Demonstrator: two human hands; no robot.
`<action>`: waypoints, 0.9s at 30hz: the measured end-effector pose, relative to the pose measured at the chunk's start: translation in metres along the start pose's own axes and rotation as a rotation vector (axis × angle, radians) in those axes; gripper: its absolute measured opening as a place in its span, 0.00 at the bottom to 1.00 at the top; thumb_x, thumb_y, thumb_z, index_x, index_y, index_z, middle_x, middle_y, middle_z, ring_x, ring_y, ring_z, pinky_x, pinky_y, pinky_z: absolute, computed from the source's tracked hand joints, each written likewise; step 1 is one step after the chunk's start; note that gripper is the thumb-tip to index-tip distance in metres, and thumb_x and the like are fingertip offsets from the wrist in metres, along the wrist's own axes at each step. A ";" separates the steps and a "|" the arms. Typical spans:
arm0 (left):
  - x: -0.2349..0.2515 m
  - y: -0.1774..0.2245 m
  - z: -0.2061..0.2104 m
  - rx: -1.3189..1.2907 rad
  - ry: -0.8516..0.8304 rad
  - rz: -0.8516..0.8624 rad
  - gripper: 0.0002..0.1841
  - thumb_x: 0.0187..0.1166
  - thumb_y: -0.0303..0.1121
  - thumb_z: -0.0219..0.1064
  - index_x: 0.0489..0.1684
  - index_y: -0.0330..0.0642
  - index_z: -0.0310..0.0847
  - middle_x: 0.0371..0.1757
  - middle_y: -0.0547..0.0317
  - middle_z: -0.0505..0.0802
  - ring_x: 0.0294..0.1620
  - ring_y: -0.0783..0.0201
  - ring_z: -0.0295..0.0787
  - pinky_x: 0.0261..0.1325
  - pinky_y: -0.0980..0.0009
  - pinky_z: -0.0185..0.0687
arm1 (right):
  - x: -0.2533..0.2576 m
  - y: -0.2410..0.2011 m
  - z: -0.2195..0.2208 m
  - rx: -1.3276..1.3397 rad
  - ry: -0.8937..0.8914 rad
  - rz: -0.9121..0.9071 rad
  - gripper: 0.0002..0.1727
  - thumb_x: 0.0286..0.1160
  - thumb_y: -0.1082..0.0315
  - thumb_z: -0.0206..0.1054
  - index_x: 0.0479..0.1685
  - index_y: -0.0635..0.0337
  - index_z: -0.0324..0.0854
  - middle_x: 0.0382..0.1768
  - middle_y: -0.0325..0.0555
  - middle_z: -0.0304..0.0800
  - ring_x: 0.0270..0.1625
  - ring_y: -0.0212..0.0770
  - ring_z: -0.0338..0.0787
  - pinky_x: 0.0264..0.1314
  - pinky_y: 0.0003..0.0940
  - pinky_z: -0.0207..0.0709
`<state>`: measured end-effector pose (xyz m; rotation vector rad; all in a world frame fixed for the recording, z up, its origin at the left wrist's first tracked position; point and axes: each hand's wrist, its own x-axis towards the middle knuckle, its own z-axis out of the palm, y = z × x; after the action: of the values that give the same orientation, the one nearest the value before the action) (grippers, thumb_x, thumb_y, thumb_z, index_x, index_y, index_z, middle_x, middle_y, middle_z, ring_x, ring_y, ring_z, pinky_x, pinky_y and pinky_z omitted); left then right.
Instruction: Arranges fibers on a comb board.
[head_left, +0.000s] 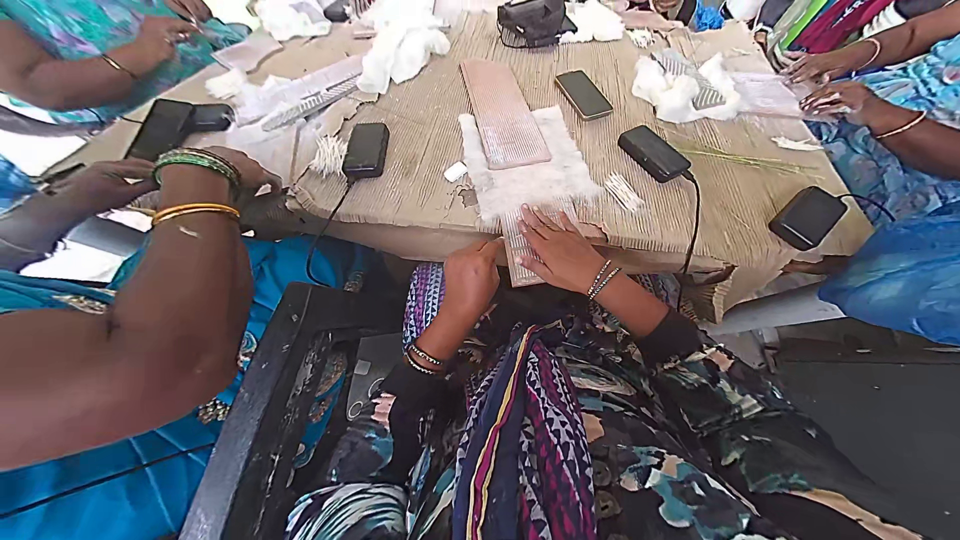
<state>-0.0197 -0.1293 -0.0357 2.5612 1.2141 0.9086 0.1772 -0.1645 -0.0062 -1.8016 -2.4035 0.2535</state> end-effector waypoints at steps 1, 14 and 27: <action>0.002 -0.002 0.001 0.004 -0.012 -0.002 0.14 0.76 0.18 0.62 0.51 0.36 0.94 0.37 0.42 0.94 0.34 0.43 0.94 0.34 0.45 0.87 | 0.004 -0.001 0.003 -0.011 -0.050 0.012 0.45 0.89 0.36 0.44 0.92 0.65 0.56 0.95 0.56 0.48 0.97 0.56 0.47 0.93 0.67 0.33; -0.026 0.004 -0.004 -0.010 0.032 0.056 0.12 0.73 0.18 0.63 0.45 0.33 0.93 0.33 0.42 0.93 0.30 0.43 0.93 0.31 0.47 0.84 | -0.046 -0.007 -0.017 0.078 0.266 -0.078 0.32 0.89 0.47 0.47 0.63 0.64 0.89 0.67 0.53 0.91 0.73 0.55 0.88 0.84 0.74 0.55; -0.017 0.014 -0.010 -0.043 -0.125 0.019 0.07 0.75 0.21 0.66 0.33 0.31 0.91 0.31 0.42 0.92 0.32 0.42 0.94 0.34 0.44 0.86 | -0.055 -0.019 -0.029 -0.031 -0.374 0.065 0.52 0.85 0.28 0.36 0.93 0.66 0.53 0.96 0.56 0.45 0.98 0.52 0.43 0.95 0.64 0.25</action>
<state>-0.0248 -0.1525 -0.0301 2.5572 1.1249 0.7573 0.1804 -0.2209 0.0266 -2.0010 -2.5984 0.6146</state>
